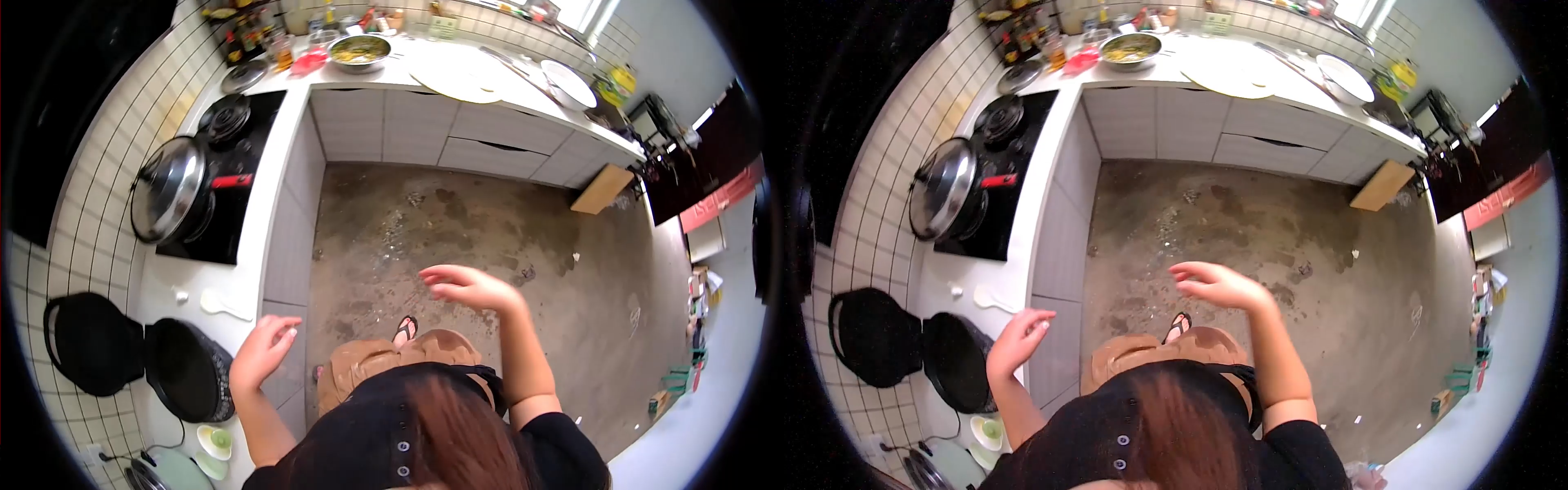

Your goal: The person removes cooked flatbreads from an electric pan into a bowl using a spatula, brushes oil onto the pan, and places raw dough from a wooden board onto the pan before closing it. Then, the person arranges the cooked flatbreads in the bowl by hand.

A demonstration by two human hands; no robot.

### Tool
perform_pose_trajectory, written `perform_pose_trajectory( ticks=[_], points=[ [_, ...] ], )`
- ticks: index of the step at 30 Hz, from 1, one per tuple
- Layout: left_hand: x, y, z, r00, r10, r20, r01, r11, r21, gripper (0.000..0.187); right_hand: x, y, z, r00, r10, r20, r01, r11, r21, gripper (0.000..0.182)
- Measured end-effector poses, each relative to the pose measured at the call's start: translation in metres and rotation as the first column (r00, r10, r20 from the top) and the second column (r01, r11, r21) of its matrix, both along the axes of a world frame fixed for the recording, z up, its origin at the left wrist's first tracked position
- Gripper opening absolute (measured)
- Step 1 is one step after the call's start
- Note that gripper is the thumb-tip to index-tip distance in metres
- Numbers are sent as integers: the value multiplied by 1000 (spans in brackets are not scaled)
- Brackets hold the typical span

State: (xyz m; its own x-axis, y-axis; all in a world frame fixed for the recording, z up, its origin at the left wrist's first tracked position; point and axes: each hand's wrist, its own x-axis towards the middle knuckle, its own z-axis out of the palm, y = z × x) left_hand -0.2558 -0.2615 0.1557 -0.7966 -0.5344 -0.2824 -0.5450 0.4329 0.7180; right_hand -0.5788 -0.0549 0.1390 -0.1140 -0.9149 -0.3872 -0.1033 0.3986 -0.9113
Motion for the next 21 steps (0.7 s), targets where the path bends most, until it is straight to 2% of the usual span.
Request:
perform_pose_trajectory(
  ticks=[2, 4, 5, 6, 7, 8, 9, 10, 11, 12, 13, 14, 15, 16, 17, 18, 20, 21],
  points=[
    [-60, -5, 24, 962, -122, -243, 119, 993, -25, 22, -45, 55, 31, 968, -140, 206, 164, 981, -103, 41],
    [-110, -18, 28, 895, -127, -428, 228, 954, 195, 22, -78, 109, 15, 794, -229, 563, 428, 868, -252, 40],
    [-131, -30, 13, 858, 9, -514, 281, 830, 482, 26, -92, 132, -7, 699, -203, 685, 547, 770, -329, 40],
    [-151, -41, -14, 797, 221, -561, 356, 579, 733, 32, -105, 152, -40, 553, -214, 805, 676, 679, -284, 40],
    [-167, -62, -59, 787, 336, -517, 439, 284, 852, 34, -115, 171, -82, 390, -199, 899, 786, 580, -213, 41],
    [-183, -83, -104, 804, 430, -412, 472, -40, 881, 36, -127, 188, -130, 218, -155, 964, 872, 475, -121, 41],
    [-186, -109, -186, 884, 380, -273, 314, -50, 948, 37, -137, 208, -189, 7, -462, 887, 934, 319, 159, 42],
    [-190, -135, -266, 936, 333, -117, 147, -66, 987, 38, -130, 232, -239, -9, -910, 415, 858, 207, 471, 42],
    [-179, -134, -294, 994, 85, -74, 37, 372, 927, 39, -122, 253, -278, 132, -990, 49, 777, 135, 615, 41],
    [-169, -133, -320, 979, -173, 112, 44, 707, 706, 39, -107, 275, -307, 493, -845, -206, 755, 297, 585, 40],
    [-169, -134, -339, 892, -292, 344, 168, 922, 348, 39, -94, 294, -327, 697, -586, -414, 695, 406, 594, 40],
    [-189, -141, -347, 767, -273, 580, 362, 931, -41, 40, -82, 304, -327, 687, -608, -399, 691, 374, 619, 39],
    [-218, -141, -334, 840, -83, 536, 57, 996, 66, 37, -90, 295, -307, 568, -776, -275, 707, 288, 646, 40],
    [-247, -122, -295, 841, 119, 528, -253, 949, 190, 36, -98, 281, -281, 398, -901, -171, 708, 184, 682, 42],
    [-270, -112, -275, 771, 311, 556, -536, 789, 302, 35, -104, 273, -259, 205, -976, -73, 674, 87, 734, 43],
    [-286, -131, -305, 775, 129, 618, -345, 907, 243, 31, -122, 270, -267, 268, -959, -92, 705, 130, 698, 40],
    [-336, -144, -328, 854, 20, 519, -140, 971, 194, 28, -187, 237, -276, 392, -911, -130, 764, 243, 598, 36],
    [-362, -147, -339, 848, 59, 527, -206, 952, 226, 28, -221, 219, -278, 311, -950, -12, 794, 252, 553, 37]
  ],
)
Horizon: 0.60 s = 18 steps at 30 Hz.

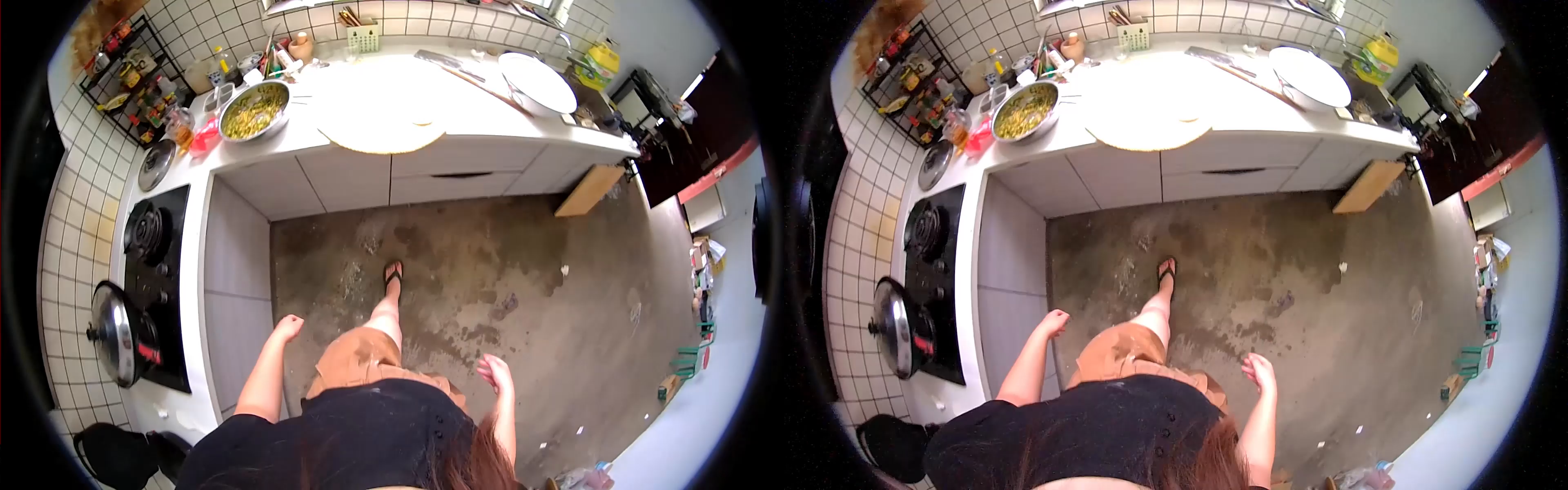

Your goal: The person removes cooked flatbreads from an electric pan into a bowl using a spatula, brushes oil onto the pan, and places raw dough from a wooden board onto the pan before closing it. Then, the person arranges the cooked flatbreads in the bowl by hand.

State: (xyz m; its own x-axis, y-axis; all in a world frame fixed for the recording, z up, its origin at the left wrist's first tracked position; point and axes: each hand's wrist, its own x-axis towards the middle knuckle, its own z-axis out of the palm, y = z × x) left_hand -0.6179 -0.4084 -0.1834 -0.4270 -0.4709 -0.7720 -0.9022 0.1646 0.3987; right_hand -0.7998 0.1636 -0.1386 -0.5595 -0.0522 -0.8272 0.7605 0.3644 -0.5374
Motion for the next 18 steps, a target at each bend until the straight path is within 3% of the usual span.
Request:
perform_pose_trajectory(
  ticks=[1, 2, 3, 4, 6, 9, 13, 15, 18],
  points=[
    [-39, 2, 8, 998, 66, 6, -67, 997, 25, 28, -44, -50, 17, 996, -87, -12, 85, 986, -141, 39],
    [-75, 4, 19, 996, 86, -24, -85, 996, 19, 30, -87, -92, 18, 997, -70, -32, 62, 976, -209, 38],
    [-100, -7, 1, 997, 73, -3, -72, 989, 132, 35, -128, -133, 19, 998, -50, -43, 36, 962, -270, 37],
    [-125, -10, 5, 992, 82, -100, -62, 981, 183, 35, -167, -174, 23, 998, -44, -44, 26, 933, -359, 40],
    [-169, -3, 41, 959, 213, -185, -163, 954, 253, 31, -237, -254, 34, 999, -54, -5, 42, 832, -552, 48],
    [-207, -4, 64, 915, 284, -285, -200, 936, 289, 27, -327, -361, 34, 984, -163, 69, 162, 670, -724, 51],
    [-210, -12, 70, 919, 275, -283, -221, 953, 209, 27, -398, -439, -15, 940, -194, 281, 341, 483, -807, 41],
    [-211, -11, 84, 940, 269, -211, -240, 958, 154, 27, -403, -453, -28, 915, -227, 333, 402, 482, -778, 35],
    [-206, -5, 86, 900, 366, -239, -323, 925, 199, 26, -408, -469, -22, 851, -274, 449, 525, 472, -708, 30]
  ],
)
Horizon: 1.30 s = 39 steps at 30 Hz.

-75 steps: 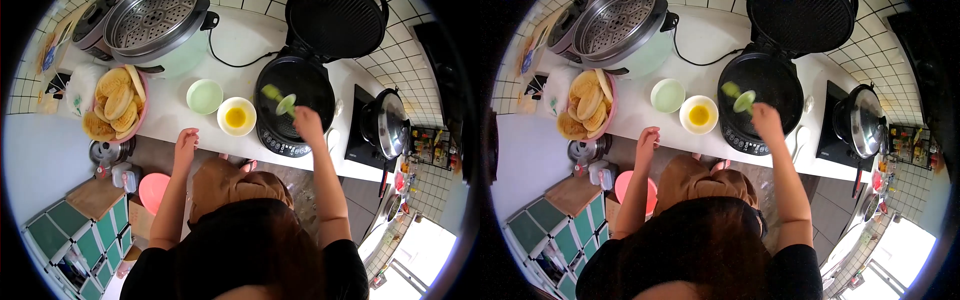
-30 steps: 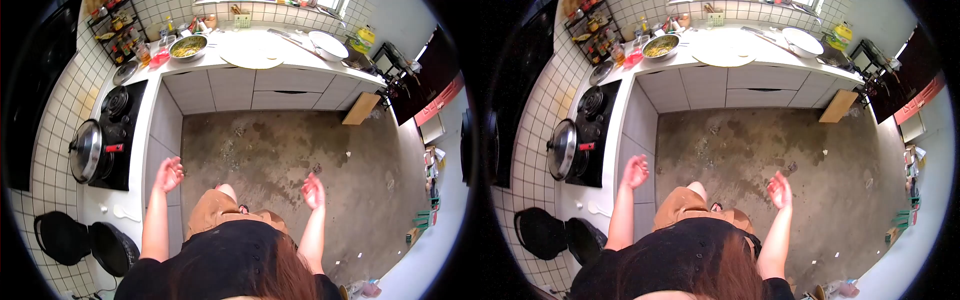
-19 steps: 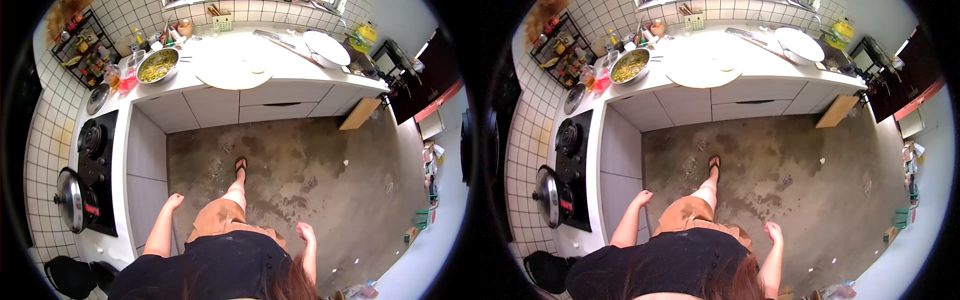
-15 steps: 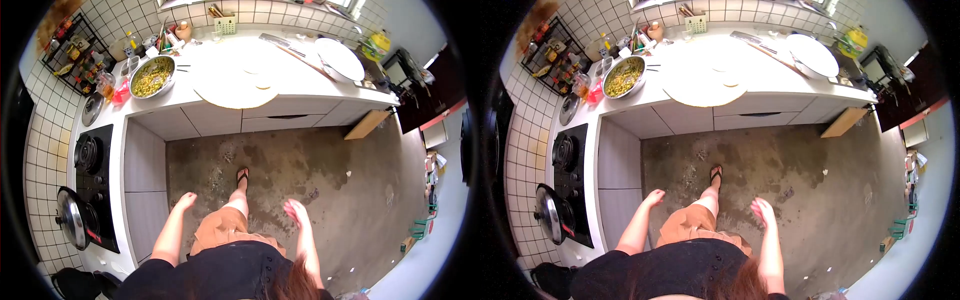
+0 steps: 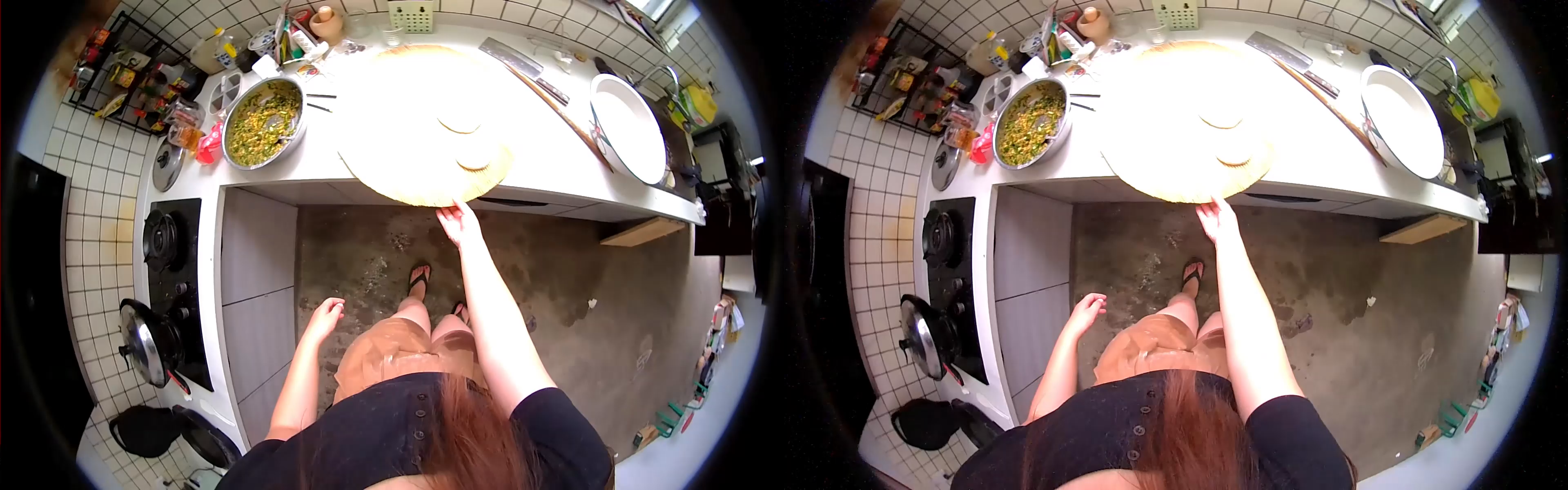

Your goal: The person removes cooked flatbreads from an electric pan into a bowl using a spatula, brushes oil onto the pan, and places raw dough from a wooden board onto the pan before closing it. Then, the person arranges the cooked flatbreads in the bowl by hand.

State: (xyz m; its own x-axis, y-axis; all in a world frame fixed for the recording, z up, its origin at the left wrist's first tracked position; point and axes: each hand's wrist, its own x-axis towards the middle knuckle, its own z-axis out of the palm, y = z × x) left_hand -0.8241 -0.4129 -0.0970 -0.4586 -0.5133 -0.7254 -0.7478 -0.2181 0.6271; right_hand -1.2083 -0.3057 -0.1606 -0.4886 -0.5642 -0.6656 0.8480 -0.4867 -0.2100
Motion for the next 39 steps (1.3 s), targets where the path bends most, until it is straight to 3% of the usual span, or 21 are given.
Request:
perform_pose_trajectory(
  ticks=[7, 14, 18, 21, 22, 25, 27, 31, 33, 36, 39],
  points=[
    [-13, 63, 60, 978, 199, -58, -201, 979, -29, 27, -27, 32, 46, 998, 19, -59, -36, 955, -293, 40],
    [-22, 160, 88, 924, 358, -134, -350, 933, 80, 34, -54, 152, 112, 948, 162, -275, -221, 954, -200, 46],
    [-33, 205, 113, 833, 439, -337, -396, 898, 192, 44, -45, 217, 151, 839, 324, -437, -404, 909, -102, 50],
    [-31, 236, 136, 633, 540, -555, -435, 841, 322, 52, -25, 245, 183, 762, 429, -485, -510, 860, -39, 48],
    [-26, 246, 139, 553, 556, -620, -436, 828, 354, 64, -17, 251, 188, 735, 471, -487, -549, 836, -20, 48],
    [-5, 274, 144, 278, 692, -667, -474, 702, 531, 71, 25, 252, 221, 648, 563, -513, -661, 750, -11, 53],
    [29, 296, 149, 89, 744, -662, -417, 632, 653, 72, 54, 245, 229, 561, 668, -489, -784, 618, -55, 55],
    [89, 361, 190, -369, 730, -575, -571, 310, 760, 59, 134, 227, 237, 302, 826, -476, -941, 339, -8, 55],
    [148, 407, 176, -343, 663, -665, -723, 265, 638, 56, 192, 223, 236, 158, 868, -470, -986, 163, -29, 53],
    [225, 490, 166, -523, 591, -614, -773, -26, 634, 56, 295, 218, 243, -42, 880, -473, -992, -95, -88, 50],
    [268, 552, 192, -638, 379, -670, -764, -207, 611, 56, 395, 218, 237, -248, 872, -421, -942, -318, -104, 50]
  ],
)
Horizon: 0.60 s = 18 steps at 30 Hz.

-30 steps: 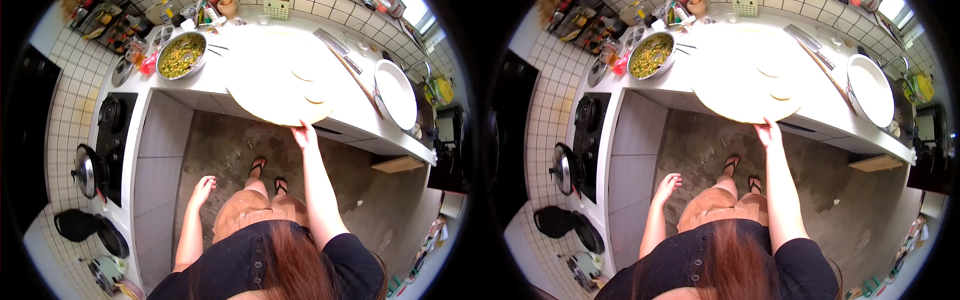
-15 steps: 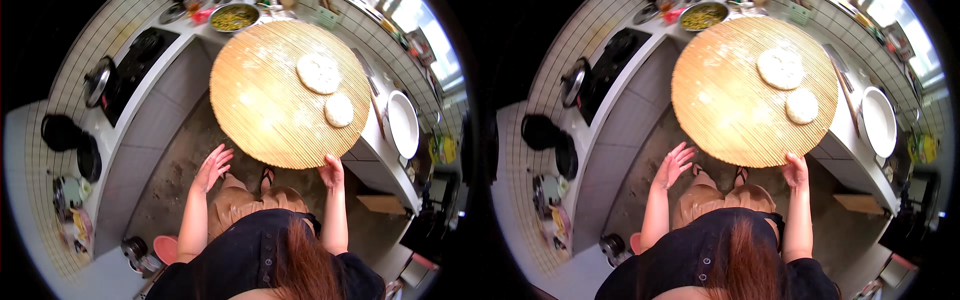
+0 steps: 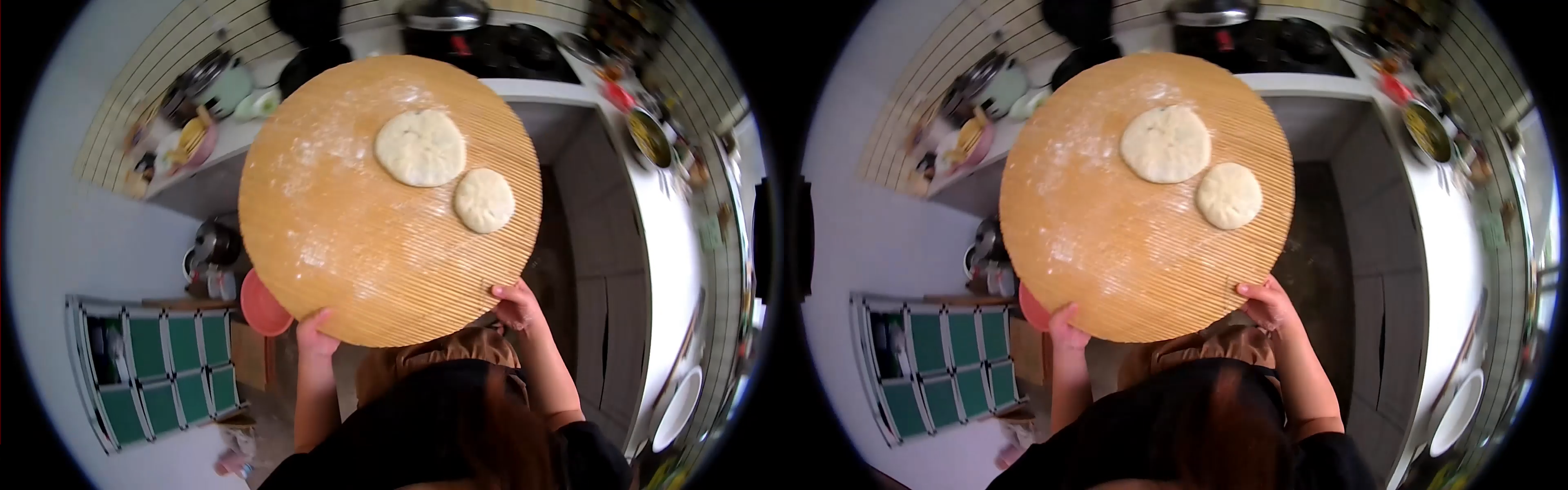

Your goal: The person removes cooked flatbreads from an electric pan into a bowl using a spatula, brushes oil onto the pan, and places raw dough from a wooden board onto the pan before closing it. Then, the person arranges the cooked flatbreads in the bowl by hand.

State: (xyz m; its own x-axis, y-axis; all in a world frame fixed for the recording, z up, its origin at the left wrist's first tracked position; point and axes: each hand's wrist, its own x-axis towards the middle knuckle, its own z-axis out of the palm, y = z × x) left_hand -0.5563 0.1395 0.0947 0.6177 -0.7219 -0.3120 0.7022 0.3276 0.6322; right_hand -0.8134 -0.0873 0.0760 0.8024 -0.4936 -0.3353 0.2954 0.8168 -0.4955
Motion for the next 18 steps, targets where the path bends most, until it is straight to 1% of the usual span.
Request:
perform_pose_trajectory(
  ticks=[1, 2, 4, 7, 8, 9, 10, 11, 12, 13, 14, 15, 16, 18],
  points=[
    [8, 14, 18, 974, 108, 198, -109, 994, -5, 59, 37, 4, -1, 996, 88, 28, -88, 996, 2, 48],
    [28, 45, 11, 973, 178, 146, -180, 984, 0, 59, 74, 12, -1, 980, 191, 51, -191, 982, -2, 47],
    [62, 114, -5, 949, 314, 32, -315, 949, 16, 61, 141, 22, -15, 914, 406, 17, -404, 913, -62, 44],
    [78, 144, 19, 873, 467, 143, -465, 884, -48, 62, 218, 30, 21, 767, 637, -77, -638, 746, -190, 43],
    [87, 154, 19, 841, 512, 174, -513, 857, -41, 62, 230, 27, 28, 715, 680, -165, -678, 615, -403, 44],
    [98, 166, 17, 810, 550, 204, -556, 831, -36, 62, 238, 20, 34, 672, 692, -263, -682, 440, -585, 45],
    [109, 173, 16, 776, 586, 233, -595, 803, -36, 62, 242, 9, 38, 640, 677, -364, -653, 228, -722, 46],
    [123, 178, 16, 775, 591, 226, -595, 802, -57, 61, 238, -10, 38, 592, 754, -284, -682, 281, -676, 49],
    [135, 183, 17, 774, 594, 218, -594, 801, -74, 61, 230, -28, 13, 591, 804, 63, -719, 560, -412, 48],
    [137, 183, 15, 773, 597, 216, -593, 800, -88, 60, 209, -48, -22, 671, 668, 321, -655, 738, -166, 42],
    [148, 186, 14, 762, 609, 218, -606, 790, -88, 60, 192, -63, -71, 810, 428, 401, -508, 853, 116, 42],
    [161, 185, 12, 751, 623, 219, -620, 779, -89, 59, 171, -100, -171, 913, 382, -143, -371, 923, 97, 44],
    [170, 179, 8, 736, 640, 220, -636, 765, -97, 59, 169, -104, -171, 873, 411, -263, -411, 910, 58, 44],
    [190, 167, 7, 750, 629, 204, -624, 776, -97, 58, 168, -109, -155, 753, 439, -490, -495, 869, 18, 43]
  ],
)
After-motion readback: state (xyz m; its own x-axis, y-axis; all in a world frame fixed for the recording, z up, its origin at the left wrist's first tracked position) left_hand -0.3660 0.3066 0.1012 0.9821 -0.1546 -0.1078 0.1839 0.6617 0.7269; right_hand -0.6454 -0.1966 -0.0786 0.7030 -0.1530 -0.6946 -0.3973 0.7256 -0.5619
